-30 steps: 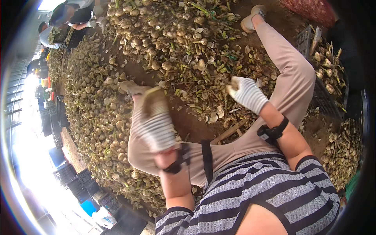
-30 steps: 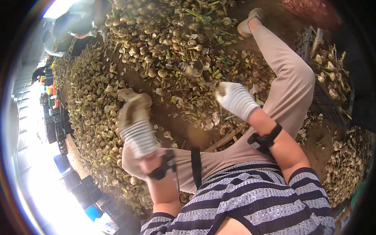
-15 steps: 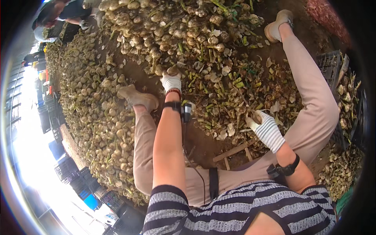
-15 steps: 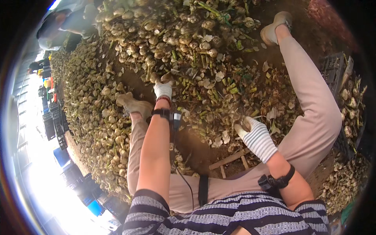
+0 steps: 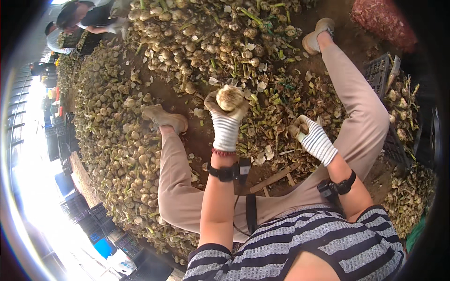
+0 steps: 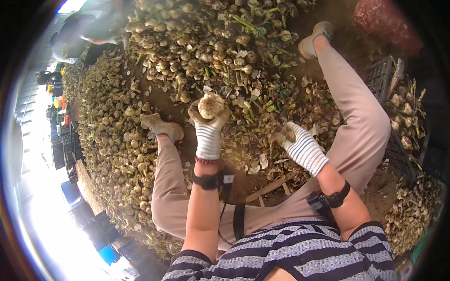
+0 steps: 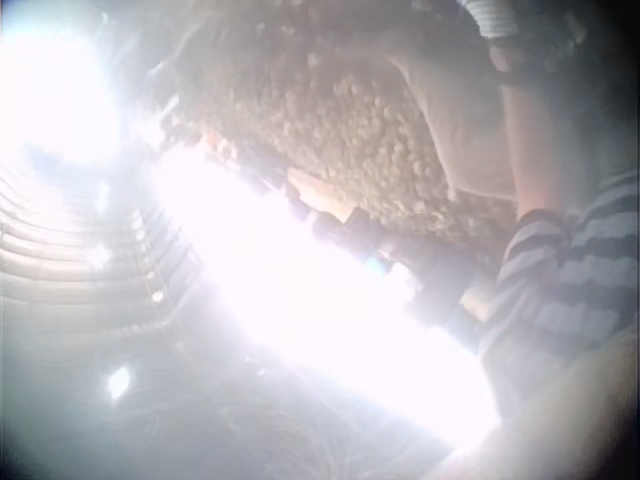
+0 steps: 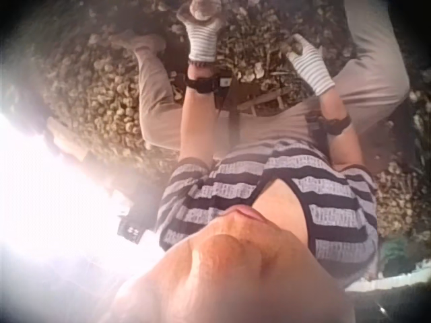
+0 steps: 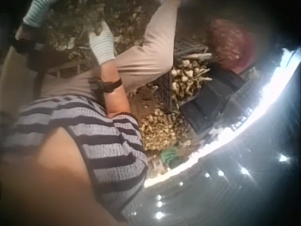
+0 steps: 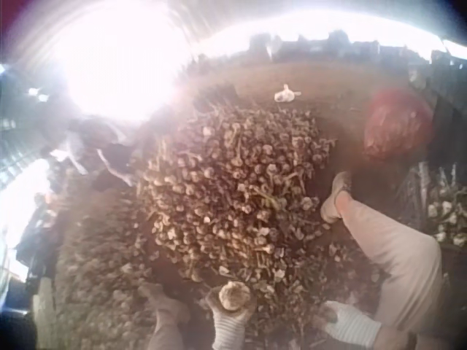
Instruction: The person picks up garlic bulbs from a pile, trims the roots and stems using a knife, and places the finished bulbs into a crate.
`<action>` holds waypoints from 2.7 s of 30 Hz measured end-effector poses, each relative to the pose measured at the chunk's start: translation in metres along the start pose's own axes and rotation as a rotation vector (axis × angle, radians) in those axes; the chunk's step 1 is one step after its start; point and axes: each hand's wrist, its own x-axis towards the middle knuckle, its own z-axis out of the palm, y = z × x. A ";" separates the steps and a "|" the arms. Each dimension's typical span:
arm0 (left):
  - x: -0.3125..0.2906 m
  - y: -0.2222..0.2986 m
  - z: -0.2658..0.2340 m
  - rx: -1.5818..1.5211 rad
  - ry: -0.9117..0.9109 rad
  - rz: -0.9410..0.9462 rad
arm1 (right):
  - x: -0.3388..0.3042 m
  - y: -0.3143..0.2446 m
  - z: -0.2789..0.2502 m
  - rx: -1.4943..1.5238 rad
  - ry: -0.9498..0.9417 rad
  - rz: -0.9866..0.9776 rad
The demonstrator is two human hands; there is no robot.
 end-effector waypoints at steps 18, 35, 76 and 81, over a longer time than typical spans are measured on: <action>-0.198 0.021 0.084 1.494 -0.402 0.022 | -0.093 -0.100 -0.001 -0.675 0.215 -0.778; -0.204 0.016 0.065 1.261 -0.389 -0.049 | -0.093 -0.099 -0.001 -0.678 0.149 -0.735; -0.175 -0.013 0.049 -0.147 -0.207 0.036 | -0.047 -0.056 0.028 0.397 -0.217 -0.272; -0.177 -0.015 0.033 -0.021 -0.219 0.023 | -0.061 -0.073 0.018 0.574 -0.160 -0.163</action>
